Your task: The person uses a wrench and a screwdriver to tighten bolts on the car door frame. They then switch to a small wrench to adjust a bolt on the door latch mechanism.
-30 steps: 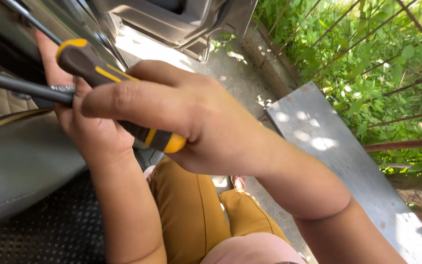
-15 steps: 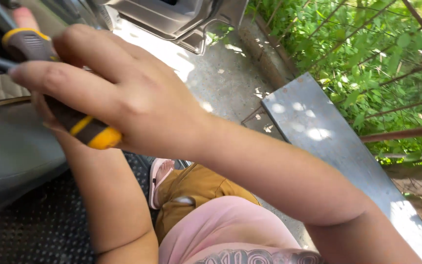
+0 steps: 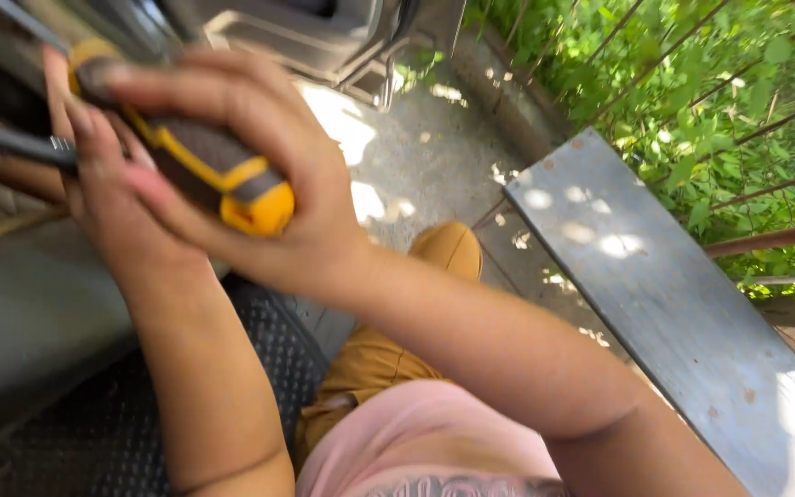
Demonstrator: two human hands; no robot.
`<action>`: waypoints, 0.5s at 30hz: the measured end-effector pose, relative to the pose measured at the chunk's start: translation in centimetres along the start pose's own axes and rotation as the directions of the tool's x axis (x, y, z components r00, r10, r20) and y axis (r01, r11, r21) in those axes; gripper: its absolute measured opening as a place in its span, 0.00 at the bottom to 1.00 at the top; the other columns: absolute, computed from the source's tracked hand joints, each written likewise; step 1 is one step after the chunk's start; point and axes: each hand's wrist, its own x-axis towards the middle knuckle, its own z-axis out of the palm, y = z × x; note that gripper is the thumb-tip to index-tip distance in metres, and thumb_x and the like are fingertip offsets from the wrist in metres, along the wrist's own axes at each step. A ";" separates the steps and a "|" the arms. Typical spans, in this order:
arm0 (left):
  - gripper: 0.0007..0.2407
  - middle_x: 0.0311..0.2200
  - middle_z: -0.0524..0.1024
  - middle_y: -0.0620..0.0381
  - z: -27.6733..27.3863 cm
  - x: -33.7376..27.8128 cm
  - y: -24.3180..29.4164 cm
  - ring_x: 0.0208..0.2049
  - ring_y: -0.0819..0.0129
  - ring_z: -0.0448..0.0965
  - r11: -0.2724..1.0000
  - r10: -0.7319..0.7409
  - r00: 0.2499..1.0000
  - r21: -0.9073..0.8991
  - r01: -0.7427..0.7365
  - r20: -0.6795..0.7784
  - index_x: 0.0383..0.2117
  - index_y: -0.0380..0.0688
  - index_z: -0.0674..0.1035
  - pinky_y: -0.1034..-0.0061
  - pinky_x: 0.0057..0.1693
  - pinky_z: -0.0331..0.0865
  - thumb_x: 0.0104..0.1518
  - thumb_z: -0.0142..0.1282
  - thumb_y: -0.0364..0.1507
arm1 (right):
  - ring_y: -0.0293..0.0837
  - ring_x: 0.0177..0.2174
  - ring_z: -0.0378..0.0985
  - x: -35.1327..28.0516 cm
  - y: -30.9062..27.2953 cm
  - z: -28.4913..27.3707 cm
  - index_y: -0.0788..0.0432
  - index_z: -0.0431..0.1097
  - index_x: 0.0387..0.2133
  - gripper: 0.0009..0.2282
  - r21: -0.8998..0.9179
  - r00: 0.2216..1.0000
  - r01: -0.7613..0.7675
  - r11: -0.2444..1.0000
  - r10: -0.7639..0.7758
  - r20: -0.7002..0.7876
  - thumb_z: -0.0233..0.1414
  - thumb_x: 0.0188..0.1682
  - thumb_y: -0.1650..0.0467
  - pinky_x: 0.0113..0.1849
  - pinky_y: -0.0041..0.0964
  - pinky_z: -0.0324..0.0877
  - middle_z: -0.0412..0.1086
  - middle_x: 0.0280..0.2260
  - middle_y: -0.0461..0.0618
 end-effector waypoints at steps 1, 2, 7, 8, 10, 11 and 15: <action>0.15 0.73 0.56 0.45 0.5 0.2 0.5 0.76 0.52 0.54 1.000 0.003 1.000 -0.011 -0.003 0.017 0.71 0.43 0.65 0.56 0.84 0.47 0.84 0.45 0.33 | 0.46 0.57 0.81 0.0 -0.1 0.0 0.52 0.69 0.58 0.16 -0.011 1.000 0.011 1.000 -0.011 -0.013 0.63 0.60 0.68 0.67 0.39 0.79 0.75 0.57 0.41; 0.17 0.71 0.59 0.43 1.0 0.4 0.9 0.74 0.53 0.57 0.956 0.034 0.998 0.294 -0.019 -0.046 0.69 0.38 0.65 0.60 0.81 0.49 0.80 0.41 0.35 | 0.44 0.57 0.82 -0.1 -0.1 0.0 0.50 0.68 0.59 0.17 0.033 0.999 -0.029 0.999 0.028 0.028 0.62 0.59 0.66 0.67 0.37 0.79 0.75 0.56 0.44; 0.18 0.69 0.62 0.40 4.4 -1.0 1.2 0.72 0.46 0.66 0.332 0.179 0.983 0.938 -0.097 0.038 0.67 0.30 0.62 0.64 0.78 0.55 0.78 0.29 0.30 | 0.42 0.57 0.90 -1.1 0.3 -1.1 0.41 0.63 0.63 0.19 -0.061 0.990 -0.063 0.996 0.070 0.125 0.59 0.62 0.60 0.63 0.35 0.81 0.78 0.57 0.37; 0.18 0.68 0.63 0.41 4.5 -1.2 1.1 0.72 0.48 0.66 0.488 0.143 0.990 0.870 -0.075 0.006 0.67 0.31 0.63 0.64 0.78 0.55 0.77 0.32 0.30 | 0.42 0.57 0.89 -1.0 0.2 -1.2 0.42 0.64 0.62 0.18 -0.078 0.991 -0.058 0.995 0.067 0.114 0.59 0.62 0.61 0.64 0.36 0.81 0.77 0.57 0.38; 0.18 0.68 0.63 0.42 3.9 -1.7 1.2 0.71 0.50 0.66 0.631 0.056 0.998 0.775 -0.029 -0.009 0.66 0.32 0.64 0.64 0.78 0.55 0.76 0.34 0.31 | 0.43 0.57 0.89 -0.9 -0.3 -0.7 0.43 0.64 0.62 0.18 -0.103 0.992 -0.088 0.991 0.097 0.078 0.59 0.62 0.61 0.64 0.36 0.80 0.77 0.57 0.39; 0.18 0.67 0.65 0.45 4.0 -1.8 0.6 0.71 0.53 0.66 0.795 -0.051 0.997 0.602 0.076 -0.058 0.66 0.34 0.65 0.65 0.78 0.55 0.75 0.38 0.33 | 0.44 0.58 0.88 -0.6 -0.4 -1.0 0.45 0.64 0.61 0.17 -0.126 0.989 -0.117 0.985 0.127 0.079 0.58 0.62 0.62 0.65 0.37 0.80 0.77 0.58 0.40; 0.20 0.65 0.68 0.51 2.9 -3.5 2.4 0.69 0.61 0.65 0.937 -0.349 0.928 -0.035 0.348 -0.131 0.64 0.39 0.69 0.67 0.78 0.54 0.71 0.49 0.37 | 0.46 0.59 0.85 0.0 -3.2 -0.1 0.50 0.65 0.59 0.15 -0.125 0.966 -0.186 0.975 0.204 0.159 0.57 0.61 0.65 0.66 0.39 0.77 0.76 0.58 0.44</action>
